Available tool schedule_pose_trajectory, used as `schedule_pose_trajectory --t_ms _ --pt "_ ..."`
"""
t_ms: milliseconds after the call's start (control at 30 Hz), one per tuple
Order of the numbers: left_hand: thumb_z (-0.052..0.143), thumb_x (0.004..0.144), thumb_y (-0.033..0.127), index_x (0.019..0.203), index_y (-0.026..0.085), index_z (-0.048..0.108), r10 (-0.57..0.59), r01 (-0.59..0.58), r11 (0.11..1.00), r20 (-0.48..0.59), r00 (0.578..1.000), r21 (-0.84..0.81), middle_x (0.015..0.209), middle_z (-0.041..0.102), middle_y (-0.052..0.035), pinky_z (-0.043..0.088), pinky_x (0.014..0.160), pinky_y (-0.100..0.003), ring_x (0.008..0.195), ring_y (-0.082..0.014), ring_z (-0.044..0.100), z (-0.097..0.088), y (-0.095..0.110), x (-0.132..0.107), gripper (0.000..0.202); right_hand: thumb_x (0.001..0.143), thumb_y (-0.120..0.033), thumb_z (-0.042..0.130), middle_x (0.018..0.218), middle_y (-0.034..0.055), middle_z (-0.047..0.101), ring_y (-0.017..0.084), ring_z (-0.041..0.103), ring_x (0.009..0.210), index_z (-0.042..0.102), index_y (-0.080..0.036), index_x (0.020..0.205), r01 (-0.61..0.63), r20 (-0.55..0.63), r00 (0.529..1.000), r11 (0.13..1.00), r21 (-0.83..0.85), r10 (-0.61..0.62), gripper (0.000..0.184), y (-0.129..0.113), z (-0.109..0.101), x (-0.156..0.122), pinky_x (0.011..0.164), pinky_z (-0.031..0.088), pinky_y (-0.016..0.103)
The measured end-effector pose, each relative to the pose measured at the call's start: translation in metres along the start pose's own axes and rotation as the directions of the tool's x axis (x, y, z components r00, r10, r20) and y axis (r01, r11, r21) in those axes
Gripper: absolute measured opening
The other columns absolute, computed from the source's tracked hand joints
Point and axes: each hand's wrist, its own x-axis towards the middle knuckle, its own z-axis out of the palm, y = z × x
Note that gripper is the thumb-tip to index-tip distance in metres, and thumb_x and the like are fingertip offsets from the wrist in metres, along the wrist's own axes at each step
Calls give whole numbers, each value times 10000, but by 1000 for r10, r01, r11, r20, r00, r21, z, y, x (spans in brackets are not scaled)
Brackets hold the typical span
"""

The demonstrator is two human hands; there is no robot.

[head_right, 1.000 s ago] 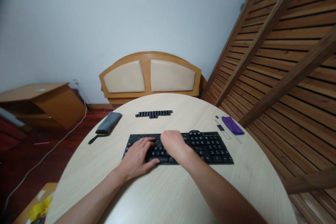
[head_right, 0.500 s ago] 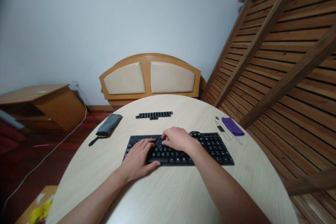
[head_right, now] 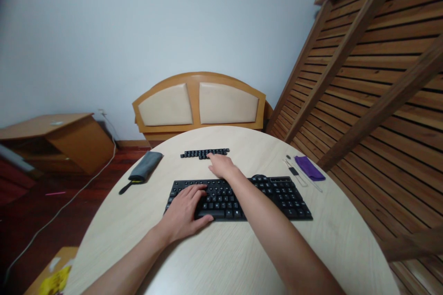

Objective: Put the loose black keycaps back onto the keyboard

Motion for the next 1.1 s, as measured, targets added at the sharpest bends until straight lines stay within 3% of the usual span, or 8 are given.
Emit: schedule_pose_trajectory --t_ms 200,367,533,667,867,1100 --pt "682 805 522 1135 182 555 -4 4 1000 0 1000 -4 1334 566 -133 430 1060 -509 1227 -321 534 2 -1 -1 490 933 -297 525 1283 156 605 277 567 1185 489 -185 1374 -47 -33 998 998 -43 45 457 -4 9 11 938 437 369" --pt "682 808 521 1133 175 553 -2 2 1000 -2 1000 2 1328 570 -139 436 1054 -510 1226 -323 536 2 0 0 492 927 -277 564 1199 126 653 247 592 1140 575 -181 1218 -64 -37 997 997 -39 63 306 0 8 5 912 438 332" --pt "674 815 524 1133 184 548 8 -8 1000 -9 1000 -2 1329 568 -132 434 1058 -508 1229 -318 534 1 0 -1 483 902 -218 596 1139 114 692 233 624 1097 643 -168 1087 -54 -7 999 999 -2 54 198 6 1 -17 886 433 305" --pt "660 827 528 1126 183 545 10 -10 1000 -9 1000 2 1319 572 -130 436 1055 -507 1220 -315 537 1 0 -1 470 922 -279 581 1097 70 712 203 651 1024 660 -198 1079 -29 12 1000 998 61 28 194 9 -7 -45 845 447 281" --pt "668 814 523 1086 190 550 18 -18 1000 -16 1000 -12 1281 594 -130 451 1041 -503 1191 -317 561 0 0 0 446 927 -335 575 1082 53 713 192 642 1013 688 -199 1039 105 34 992 938 330 -122 209 8 -18 -78 888 453 283" --pt "659 820 439 1121 193 538 3 -3 999 -1 1000 -49 1316 607 -126 444 1068 -501 1215 -302 571 -2 -4 -1 407 884 -325 638 1078 51 690 198 621 1027 701 -207 1011 152 73 981 940 305 -182 184 3 -18 -86 916 443 295"
